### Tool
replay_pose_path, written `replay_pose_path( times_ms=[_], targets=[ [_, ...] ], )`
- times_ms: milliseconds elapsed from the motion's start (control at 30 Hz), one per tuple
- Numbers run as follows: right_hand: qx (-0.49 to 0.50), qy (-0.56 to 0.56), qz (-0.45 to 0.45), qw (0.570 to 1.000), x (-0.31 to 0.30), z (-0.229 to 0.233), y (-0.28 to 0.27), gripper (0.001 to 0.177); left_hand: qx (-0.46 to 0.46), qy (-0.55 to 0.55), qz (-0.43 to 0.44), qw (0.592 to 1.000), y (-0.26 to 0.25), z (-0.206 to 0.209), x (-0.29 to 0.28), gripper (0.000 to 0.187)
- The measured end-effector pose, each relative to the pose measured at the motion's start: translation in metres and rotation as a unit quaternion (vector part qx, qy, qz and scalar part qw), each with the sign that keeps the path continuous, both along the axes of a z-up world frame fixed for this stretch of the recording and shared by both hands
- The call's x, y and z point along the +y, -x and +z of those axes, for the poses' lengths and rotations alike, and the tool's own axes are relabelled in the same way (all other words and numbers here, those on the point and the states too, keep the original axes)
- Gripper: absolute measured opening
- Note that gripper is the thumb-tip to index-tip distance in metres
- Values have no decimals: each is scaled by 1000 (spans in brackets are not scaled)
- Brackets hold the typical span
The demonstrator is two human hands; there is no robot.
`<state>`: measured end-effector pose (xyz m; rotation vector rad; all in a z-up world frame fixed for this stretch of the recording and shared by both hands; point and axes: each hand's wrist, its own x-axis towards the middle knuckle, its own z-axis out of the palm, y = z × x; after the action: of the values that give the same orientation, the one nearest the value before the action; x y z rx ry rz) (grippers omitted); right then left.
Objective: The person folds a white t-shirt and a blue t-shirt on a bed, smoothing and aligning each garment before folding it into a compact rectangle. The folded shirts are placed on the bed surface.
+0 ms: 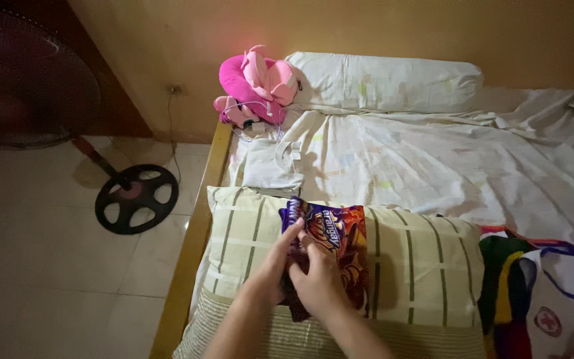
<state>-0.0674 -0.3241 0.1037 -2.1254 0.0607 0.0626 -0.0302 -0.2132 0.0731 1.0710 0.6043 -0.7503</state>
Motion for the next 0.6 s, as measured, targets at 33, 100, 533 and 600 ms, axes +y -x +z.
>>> replay_pose_path(
  times_ms=[33, 100, 533, 600],
  targets=[
    [58, -13, 0, 998, 2, -3, 0, 57, 3, 48, 7, 999, 1, -2, 6, 55],
    [71, -6, 11, 997, 2, -10, 0, 54, 9, 144, 18, 989, 2, -7, 14, 44],
    [-20, 246, -97, 964, -77, -52, -6, 73, -253, 0, 85, 964, -17, -54, 16, 41],
    [-39, 253, -80, 963, -80, -56, -7, 85, -309, 12, 93, 946, -22, -59, 14, 45]
  ],
)
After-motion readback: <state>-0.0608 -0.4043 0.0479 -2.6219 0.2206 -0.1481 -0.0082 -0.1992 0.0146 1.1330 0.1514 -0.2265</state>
